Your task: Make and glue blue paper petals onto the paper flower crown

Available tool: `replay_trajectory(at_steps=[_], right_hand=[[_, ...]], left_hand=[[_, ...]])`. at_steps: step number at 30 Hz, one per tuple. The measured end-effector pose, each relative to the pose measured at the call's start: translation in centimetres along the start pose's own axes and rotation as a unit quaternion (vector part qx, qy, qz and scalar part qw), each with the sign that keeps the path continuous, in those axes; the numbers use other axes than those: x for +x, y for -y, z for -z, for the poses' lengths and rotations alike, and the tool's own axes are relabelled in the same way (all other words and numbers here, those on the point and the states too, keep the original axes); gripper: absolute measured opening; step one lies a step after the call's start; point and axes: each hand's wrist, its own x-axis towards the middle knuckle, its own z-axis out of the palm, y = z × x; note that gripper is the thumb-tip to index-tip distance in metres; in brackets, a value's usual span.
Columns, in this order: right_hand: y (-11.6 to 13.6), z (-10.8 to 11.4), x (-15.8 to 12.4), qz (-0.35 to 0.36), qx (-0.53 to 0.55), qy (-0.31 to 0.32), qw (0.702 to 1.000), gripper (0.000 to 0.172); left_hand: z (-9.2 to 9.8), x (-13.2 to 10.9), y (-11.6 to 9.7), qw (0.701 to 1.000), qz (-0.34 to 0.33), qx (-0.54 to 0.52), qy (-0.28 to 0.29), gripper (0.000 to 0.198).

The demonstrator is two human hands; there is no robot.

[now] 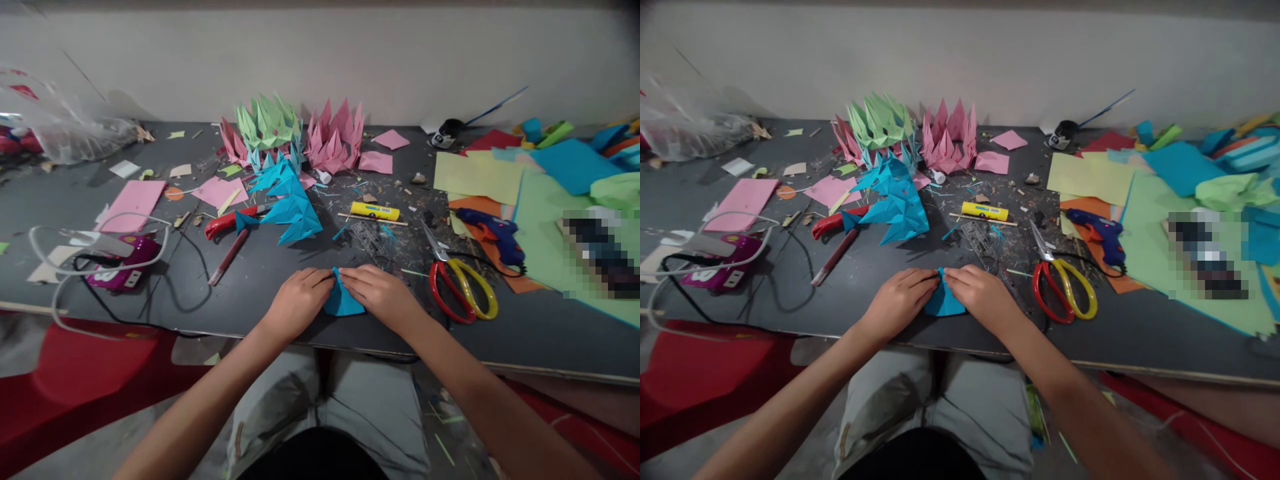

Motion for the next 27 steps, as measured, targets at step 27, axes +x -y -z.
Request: replay_trajectory(at_steps=[27], right_hand=[[0.10, 0.09, 0.25, -0.001, -0.010, 0.020, 1.000, 0.026]], left_hand=[[0.87, 0.79, 0.05, 0.995, -0.028, 0.039, 0.087, 0.018]])
